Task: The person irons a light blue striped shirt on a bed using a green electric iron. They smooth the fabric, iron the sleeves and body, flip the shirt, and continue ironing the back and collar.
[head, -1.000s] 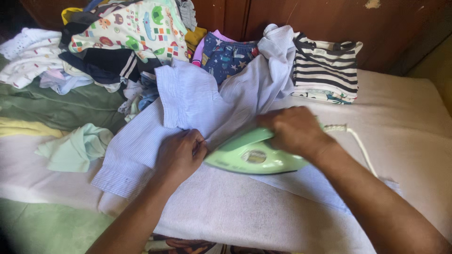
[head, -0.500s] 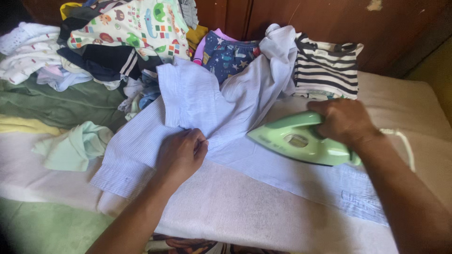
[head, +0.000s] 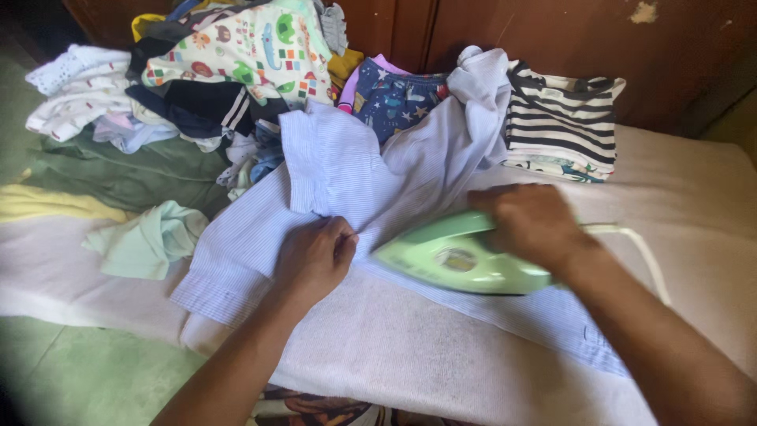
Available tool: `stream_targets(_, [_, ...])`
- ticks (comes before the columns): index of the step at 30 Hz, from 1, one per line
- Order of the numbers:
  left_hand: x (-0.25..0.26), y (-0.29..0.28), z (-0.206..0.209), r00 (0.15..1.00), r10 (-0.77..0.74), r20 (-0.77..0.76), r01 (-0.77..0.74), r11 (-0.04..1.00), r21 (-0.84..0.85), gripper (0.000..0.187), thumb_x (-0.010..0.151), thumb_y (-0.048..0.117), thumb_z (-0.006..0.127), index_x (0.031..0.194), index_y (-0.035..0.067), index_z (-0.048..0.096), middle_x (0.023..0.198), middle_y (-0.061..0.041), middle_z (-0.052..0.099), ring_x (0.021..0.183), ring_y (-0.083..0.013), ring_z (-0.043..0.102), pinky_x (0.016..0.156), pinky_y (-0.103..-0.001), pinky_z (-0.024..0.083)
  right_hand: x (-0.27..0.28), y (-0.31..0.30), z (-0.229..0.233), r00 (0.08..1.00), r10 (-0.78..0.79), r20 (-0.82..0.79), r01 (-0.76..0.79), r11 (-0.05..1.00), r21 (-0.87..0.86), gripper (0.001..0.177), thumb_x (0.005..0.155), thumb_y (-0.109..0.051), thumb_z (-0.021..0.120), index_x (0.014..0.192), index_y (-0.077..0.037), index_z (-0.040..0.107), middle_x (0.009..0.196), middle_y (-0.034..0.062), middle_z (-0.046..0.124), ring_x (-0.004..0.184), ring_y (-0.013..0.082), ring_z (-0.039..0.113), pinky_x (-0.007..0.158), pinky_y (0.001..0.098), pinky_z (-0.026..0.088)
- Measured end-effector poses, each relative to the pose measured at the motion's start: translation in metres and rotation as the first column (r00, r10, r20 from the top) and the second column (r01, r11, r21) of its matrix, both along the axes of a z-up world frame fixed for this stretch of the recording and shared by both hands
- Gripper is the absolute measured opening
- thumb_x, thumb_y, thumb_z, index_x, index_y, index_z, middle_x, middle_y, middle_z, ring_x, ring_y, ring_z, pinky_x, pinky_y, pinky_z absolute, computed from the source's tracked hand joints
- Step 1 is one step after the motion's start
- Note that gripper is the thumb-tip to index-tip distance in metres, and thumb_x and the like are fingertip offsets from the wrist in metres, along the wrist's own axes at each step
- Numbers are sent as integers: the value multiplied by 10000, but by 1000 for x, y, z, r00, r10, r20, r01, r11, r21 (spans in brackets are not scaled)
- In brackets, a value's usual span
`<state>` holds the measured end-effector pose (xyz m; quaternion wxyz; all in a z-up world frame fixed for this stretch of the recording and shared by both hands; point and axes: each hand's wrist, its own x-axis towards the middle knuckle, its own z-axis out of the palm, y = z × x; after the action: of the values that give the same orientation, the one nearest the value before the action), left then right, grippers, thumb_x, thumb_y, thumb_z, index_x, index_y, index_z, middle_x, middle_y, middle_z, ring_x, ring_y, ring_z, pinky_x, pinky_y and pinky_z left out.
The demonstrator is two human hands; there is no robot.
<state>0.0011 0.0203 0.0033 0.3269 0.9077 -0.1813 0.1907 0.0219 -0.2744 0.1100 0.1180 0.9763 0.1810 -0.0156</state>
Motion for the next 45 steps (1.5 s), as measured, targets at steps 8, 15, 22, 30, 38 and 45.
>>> stream_targets(8, [-1, 3, 1, 998, -47, 53, 48, 998, -35, 77, 895, 95, 688, 844, 64, 639, 755, -85, 709, 683, -254, 713, 641, -404, 554, 4, -44, 15, 966, -259, 18, 260, 964, -63, 400, 821, -383, 810, 1209, -331, 724, 1018, -12, 801, 867, 184, 766, 878, 357, 604])
stream_targets(15, [-1, 1, 2, 999, -37, 22, 37, 999, -22, 79, 899, 111, 677, 854, 59, 639, 788, -79, 722, 682, -240, 721, 637, -393, 559, -17, 9, -6, 994, 84, 67, -88, 994, 61, 585, 759, -364, 830, 1327, -372, 685, 1095, -24, 772, 819, 193, 754, 779, 347, 605])
stream_targets(22, [-1, 0, -1, 1000, -26, 10, 26, 999, 18, 95, 908, 136, 675, 859, 62, 638, 747, -84, 709, 672, -243, 710, 642, -398, 554, -14, -4, -6, 996, 70, 62, -75, 994, 77, 586, 766, -352, 818, 1332, -352, 668, 1127, 8, 764, 799, 192, 753, 733, 340, 609])
stream_targets(30, [1, 1, 1, 999, -22, -24, 23, 999, 40, 92, 909, 140, 676, 857, 73, 642, 754, -71, 711, 676, -226, 712, 646, -386, 558, 11, -66, 13, 908, -417, -31, 413, 907, -77, 525, 816, -411, 824, 1317, -324, 689, 1060, 36, 798, 889, 214, 770, 904, 373, 599])
stream_targets(38, [-2, 1, 0, 1000, -20, 22, 20, 1000, -16, 97, 895, 138, 694, 852, 62, 652, 768, -79, 726, 679, -240, 716, 636, -392, 555, -10, 2, -5, 994, 42, 97, -44, 999, 23, 532, 775, -312, 810, 1290, -361, 684, 1048, 46, 775, 832, 257, 752, 771, 398, 602])
stream_targets(45, [0, 1, -1, 994, -3, -112, 1, 1000, -13, 83, 909, 152, 685, 867, 80, 680, 761, -61, 749, 657, -205, 740, 632, -359, 572, -24, 26, 6, 1000, 18, -1, -18, 1000, 2, 425, 860, -312, 742, 1282, -322, 685, 1001, 30, 776, 769, 229, 755, 712, 381, 600])
